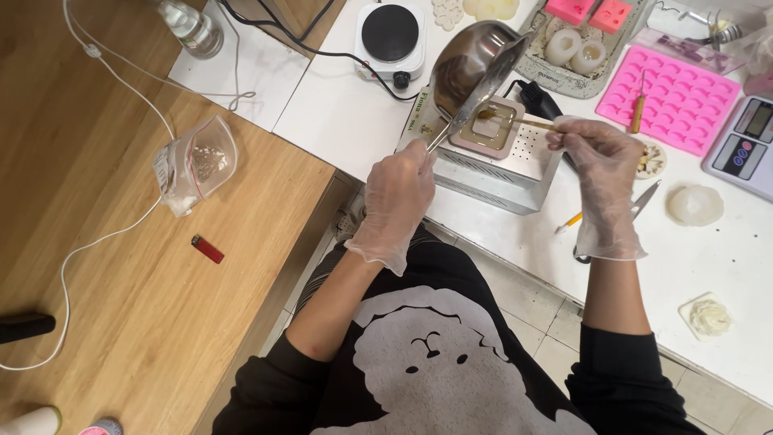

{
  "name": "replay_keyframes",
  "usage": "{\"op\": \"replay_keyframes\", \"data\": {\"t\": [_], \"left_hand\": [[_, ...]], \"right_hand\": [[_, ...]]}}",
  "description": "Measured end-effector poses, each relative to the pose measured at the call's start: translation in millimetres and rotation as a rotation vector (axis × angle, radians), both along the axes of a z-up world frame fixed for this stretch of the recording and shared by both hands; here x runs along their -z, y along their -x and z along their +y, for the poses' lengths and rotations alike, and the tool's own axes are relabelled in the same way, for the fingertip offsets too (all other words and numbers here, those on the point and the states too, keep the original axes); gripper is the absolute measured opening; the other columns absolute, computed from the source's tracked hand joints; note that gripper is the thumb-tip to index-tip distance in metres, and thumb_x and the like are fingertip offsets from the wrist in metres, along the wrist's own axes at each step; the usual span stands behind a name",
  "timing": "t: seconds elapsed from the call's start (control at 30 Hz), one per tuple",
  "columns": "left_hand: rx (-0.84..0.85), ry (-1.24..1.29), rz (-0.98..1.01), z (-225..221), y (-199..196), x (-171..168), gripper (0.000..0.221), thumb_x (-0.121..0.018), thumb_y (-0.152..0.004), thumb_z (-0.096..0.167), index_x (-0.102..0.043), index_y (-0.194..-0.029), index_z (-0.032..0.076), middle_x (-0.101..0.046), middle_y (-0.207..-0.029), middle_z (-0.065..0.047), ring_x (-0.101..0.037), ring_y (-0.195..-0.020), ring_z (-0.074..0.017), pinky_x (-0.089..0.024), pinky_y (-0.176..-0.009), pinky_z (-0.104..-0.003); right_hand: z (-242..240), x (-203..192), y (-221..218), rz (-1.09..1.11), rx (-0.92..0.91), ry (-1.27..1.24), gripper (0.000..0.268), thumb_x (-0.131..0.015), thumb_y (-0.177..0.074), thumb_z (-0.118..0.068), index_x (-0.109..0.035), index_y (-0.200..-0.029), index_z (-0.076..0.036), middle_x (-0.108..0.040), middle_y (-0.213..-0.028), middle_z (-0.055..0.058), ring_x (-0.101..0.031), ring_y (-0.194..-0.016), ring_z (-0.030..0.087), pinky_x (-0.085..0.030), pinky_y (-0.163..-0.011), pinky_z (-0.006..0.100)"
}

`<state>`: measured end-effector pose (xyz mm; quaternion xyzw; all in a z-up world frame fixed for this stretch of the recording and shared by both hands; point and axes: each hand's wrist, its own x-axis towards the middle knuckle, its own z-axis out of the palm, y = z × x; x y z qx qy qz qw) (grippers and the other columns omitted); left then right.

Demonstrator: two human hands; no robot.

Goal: Stirring melted wax in a pot and pouring it into a silicone mold to create a candle.

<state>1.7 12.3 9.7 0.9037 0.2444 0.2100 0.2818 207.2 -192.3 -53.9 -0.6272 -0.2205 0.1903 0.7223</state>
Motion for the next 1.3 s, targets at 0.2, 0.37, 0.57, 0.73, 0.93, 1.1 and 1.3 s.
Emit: {"op": "replay_keyframes", "data": {"t": [0.2,0.37,0.57,0.73,0.93,1.1,1.3], "left_hand": [[0.028,0.048,0.05,-1.2,0.2,-13.2,0.021,-0.066,-0.098,0.017,-0.062,-0.083,0.003,-0.066,-0.06,-0.014,-0.07,-0.054,-0.0298,-0.055,-0.05,-0.041],[0.041,0.022,0.004,3.3,0.9,-27.3,0.018,-0.066,-0.098,0.015,-0.063,-0.086,0.002,-0.067,-0.062,-0.013,-0.071,-0.055,-0.0282,-0.055,-0.049,-0.039],[0.027,0.059,0.076,9.2,-0.7,-45.6,0.013,-0.066,-0.095,0.011,-0.065,-0.087,0.001,-0.068,-0.064,-0.017,-0.072,-0.059,-0.032,-0.055,-0.054,-0.043],[0.0,0.055,0.08,10.6,-4.0,-49.8,0.013,-0.067,-0.094,0.01,-0.065,-0.086,-0.001,-0.068,-0.068,-0.021,-0.07,-0.065,-0.0381,-0.055,-0.06,-0.047],[0.019,0.005,0.059,11.2,-5.4,-44.3,0.012,-0.069,-0.09,0.011,-0.066,-0.087,0.0,-0.07,-0.072,-0.021,-0.07,-0.069,-0.0401,-0.055,-0.064,-0.049],[0.015,0.028,0.09,10.2,-4.8,-39.4,0.012,-0.068,-0.091,0.011,-0.066,-0.089,0.0,-0.07,-0.073,-0.021,-0.07,-0.071,-0.0405,-0.056,-0.066,-0.049],[-0.001,0.06,0.129,11.0,-4.9,-38.1,0.017,-0.068,-0.094,0.016,-0.067,-0.087,0.001,-0.07,-0.07,-0.019,-0.072,-0.067,-0.0372,-0.056,-0.064,-0.048]], "right_hand": [[-12.7,-25.5,5.0,-0.044,0.085,-0.012,0.013,-0.065,-0.105,0.009,-0.072,-0.114,0.007,-0.074,-0.101,0.013,-0.072,-0.093,0.017,-0.061,-0.089,0.028],[-11.6,-26.9,10.5,-0.015,0.119,0.019,0.012,-0.065,-0.103,0.008,-0.072,-0.112,0.006,-0.074,-0.101,0.012,-0.074,-0.092,0.016,-0.063,-0.088,0.029],[-5.0,-9.2,10.1,-0.034,0.096,0.017,0.012,-0.064,-0.103,0.009,-0.072,-0.111,0.007,-0.074,-0.104,0.013,-0.074,-0.093,0.017,-0.063,-0.088,0.03],[9.3,-3.3,6.7,-0.113,0.093,0.077,0.013,-0.063,-0.102,0.01,-0.072,-0.11,0.008,-0.074,-0.104,0.015,-0.073,-0.093,0.018,-0.062,-0.086,0.03],[7.1,-14.8,3.9,-0.074,0.067,-0.056,0.013,-0.062,-0.102,0.01,-0.071,-0.11,0.006,-0.074,-0.103,0.013,-0.074,-0.093,0.017,-0.063,-0.087,0.029],[-1.7,-19.3,7.7,-0.117,0.103,0.077,0.014,-0.061,-0.102,0.01,-0.073,-0.11,0.007,-0.074,-0.103,0.013,-0.073,-0.093,0.017,-0.061,-0.087,0.028],[18.2,-7.6,7.3,-0.097,0.089,0.097,0.015,-0.062,-0.099,0.01,-0.072,-0.109,0.006,-0.075,-0.104,0.012,-0.074,-0.092,0.016,-0.062,-0.086,0.027]]}}
